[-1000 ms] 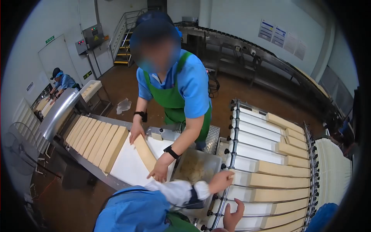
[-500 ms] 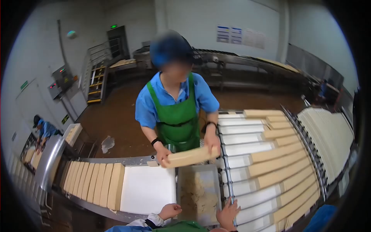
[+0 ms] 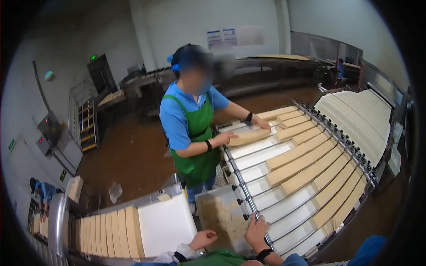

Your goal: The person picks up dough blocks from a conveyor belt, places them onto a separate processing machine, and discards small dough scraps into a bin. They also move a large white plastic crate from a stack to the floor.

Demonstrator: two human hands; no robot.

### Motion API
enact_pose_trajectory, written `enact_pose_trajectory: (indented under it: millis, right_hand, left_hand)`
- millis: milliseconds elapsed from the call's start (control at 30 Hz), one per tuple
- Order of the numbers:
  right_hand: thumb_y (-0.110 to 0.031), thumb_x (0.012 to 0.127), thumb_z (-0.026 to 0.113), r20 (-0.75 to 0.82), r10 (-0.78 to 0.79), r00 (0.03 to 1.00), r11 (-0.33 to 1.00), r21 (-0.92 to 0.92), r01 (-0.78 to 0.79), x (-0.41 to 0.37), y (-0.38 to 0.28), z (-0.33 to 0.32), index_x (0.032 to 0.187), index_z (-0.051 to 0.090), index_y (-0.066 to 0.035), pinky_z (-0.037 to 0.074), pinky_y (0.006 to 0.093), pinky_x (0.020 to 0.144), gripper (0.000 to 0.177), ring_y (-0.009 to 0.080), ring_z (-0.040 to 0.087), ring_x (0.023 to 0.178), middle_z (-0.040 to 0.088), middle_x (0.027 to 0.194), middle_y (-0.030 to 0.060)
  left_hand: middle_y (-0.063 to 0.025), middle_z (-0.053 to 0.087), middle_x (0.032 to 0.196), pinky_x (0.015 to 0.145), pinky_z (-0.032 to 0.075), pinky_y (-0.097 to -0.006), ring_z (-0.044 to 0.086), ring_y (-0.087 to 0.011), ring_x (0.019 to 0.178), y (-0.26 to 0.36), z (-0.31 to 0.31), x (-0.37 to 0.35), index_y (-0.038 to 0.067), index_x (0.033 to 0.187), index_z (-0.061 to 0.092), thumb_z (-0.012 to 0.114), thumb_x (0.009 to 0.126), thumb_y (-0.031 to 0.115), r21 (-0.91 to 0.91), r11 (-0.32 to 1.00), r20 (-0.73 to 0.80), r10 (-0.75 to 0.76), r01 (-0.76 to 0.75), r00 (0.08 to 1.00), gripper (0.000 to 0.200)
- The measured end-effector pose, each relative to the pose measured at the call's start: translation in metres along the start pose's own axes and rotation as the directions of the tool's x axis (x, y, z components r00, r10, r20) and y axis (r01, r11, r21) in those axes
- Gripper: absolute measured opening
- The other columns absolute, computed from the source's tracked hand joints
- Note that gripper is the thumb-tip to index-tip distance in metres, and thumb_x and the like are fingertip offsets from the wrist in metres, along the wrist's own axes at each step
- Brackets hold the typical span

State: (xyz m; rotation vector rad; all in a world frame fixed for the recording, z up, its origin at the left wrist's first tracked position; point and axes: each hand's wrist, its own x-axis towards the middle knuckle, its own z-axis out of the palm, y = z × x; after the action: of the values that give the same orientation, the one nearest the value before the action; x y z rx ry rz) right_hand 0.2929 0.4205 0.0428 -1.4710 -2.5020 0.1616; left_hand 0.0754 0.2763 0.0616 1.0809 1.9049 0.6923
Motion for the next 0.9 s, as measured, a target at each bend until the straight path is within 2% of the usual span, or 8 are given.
enact_pose_trajectory:
  millis: [167,300,400,467,567,667,767,900]
  right_hand:
    - [-0.018,0.077,0.054,-0.093,-0.017,0.995,0.988,-0.155,0.003,-0.003,-0.01,-0.011,0.145,0.028,0.002,0.016,0.0694,0.104,0.075,0.0475,0.035,0.127,0.037,0.133,0.0349]
    - [-0.021,0.075,0.062,-0.006,-0.208,0.978,0.971,0.115,0.207,0.018,-0.078,-0.043,0.143,0.03,0.003,0.014,0.0694,0.106,0.079,0.0459,0.031,0.132,0.035,0.139,0.0319]
    - [-0.02,0.076,0.065,0.028,-0.472,0.881,0.807,0.416,0.419,0.033,-0.16,-0.013,0.14,0.033,0.005,0.019,0.0595,0.11,0.075,0.0455,0.031,0.131,0.037,0.139,0.0299]
    - [-0.018,0.077,0.066,0.032,-0.624,0.781,0.694,0.483,0.534,0.033,-0.216,0.02,0.136,0.038,0.004,0.026,0.0506,0.111,0.069,0.0443,0.035,0.13,0.039,0.137,0.0286]
    - [-0.015,0.079,0.065,0.084,-0.753,0.652,0.556,0.611,0.563,0.023,-0.301,0.072,0.134,0.039,0.007,0.031,0.0483,0.109,0.065,0.044,0.037,0.128,0.041,0.136,0.0286]
    - [-0.014,0.081,0.064,0.072,-0.816,0.573,0.481,0.634,0.606,0.021,-0.381,0.11,0.133,0.04,0.008,0.031,0.0469,0.11,0.061,0.0432,0.038,0.129,0.042,0.137,0.0281]
    - [-0.016,0.084,0.062,0.051,-0.837,0.544,0.455,0.616,0.643,0.026,-0.473,0.142,0.134,0.041,0.007,0.028,0.046,0.112,0.059,0.0412,0.035,0.133,0.04,0.14,0.0263]
    - [-0.023,0.088,0.057,-0.018,-0.875,0.483,0.411,0.5,0.762,0.028,-0.553,0.184,0.136,0.04,0.007,0.021,0.0441,0.116,0.059,0.0358,0.029,0.139,0.037,0.146,0.0227]
  left_hand:
    - [-0.01,0.071,0.085,0.074,0.053,-0.0331,0.068,-0.0228,0.082,-0.008,-0.008,-0.012,0.007,0.112,0.065,0.07,0.081,0.038,-0.002,1.0,-0.06,0.018,-0.018,0.998,0.045]
    - [-0.0107,0.07,0.082,0.07,0.054,-0.0344,0.068,-0.0227,0.076,-0.046,-0.013,-0.046,0.008,0.115,0.063,0.07,0.08,0.038,-0.142,0.987,-0.244,-0.113,0.08,0.963,0.047]
    - [-0.0125,0.069,0.081,0.07,0.054,-0.0352,0.067,-0.0243,0.074,-0.085,-0.012,-0.08,0.007,0.114,0.061,0.068,0.08,0.029,-0.352,0.911,-0.394,-0.353,0.216,0.849,0.042]
    - [-0.0104,0.064,0.073,0.063,0.052,-0.0375,0.064,-0.0253,0.067,-0.105,-0.018,-0.111,0.009,0.117,0.059,0.068,0.077,0.023,-0.364,0.905,-0.587,-0.406,0.219,0.701,0.044]
    - [-0.006,0.056,0.064,0.057,0.046,-0.0353,0.056,-0.0207,0.058,-0.144,-0.034,-0.157,0.007,0.119,0.055,0.068,0.075,0.017,-0.505,0.833,-0.663,-0.542,0.225,0.517,0.047]
    - [-0.0041,0.054,0.074,0.062,0.048,-0.031,0.053,-0.016,0.065,-0.168,-0.052,-0.192,0.009,0.128,0.049,0.071,0.074,0.011,-0.63,0.73,-0.625,-0.679,0.264,0.385,0.058]
    - [-0.0071,0.055,0.083,0.064,0.048,-0.0315,0.055,-0.0173,0.071,-0.191,-0.073,-0.215,0.011,0.135,0.042,0.071,0.073,0.009,-0.548,0.734,-0.677,-0.67,0.401,0.303,0.069]
    - [-0.0133,0.06,0.095,0.064,0.05,-0.032,0.058,-0.0217,0.069,-0.228,-0.081,-0.219,0.009,0.143,0.031,0.073,0.071,0.011,-0.587,0.755,-0.659,-0.655,0.293,0.369,0.084]
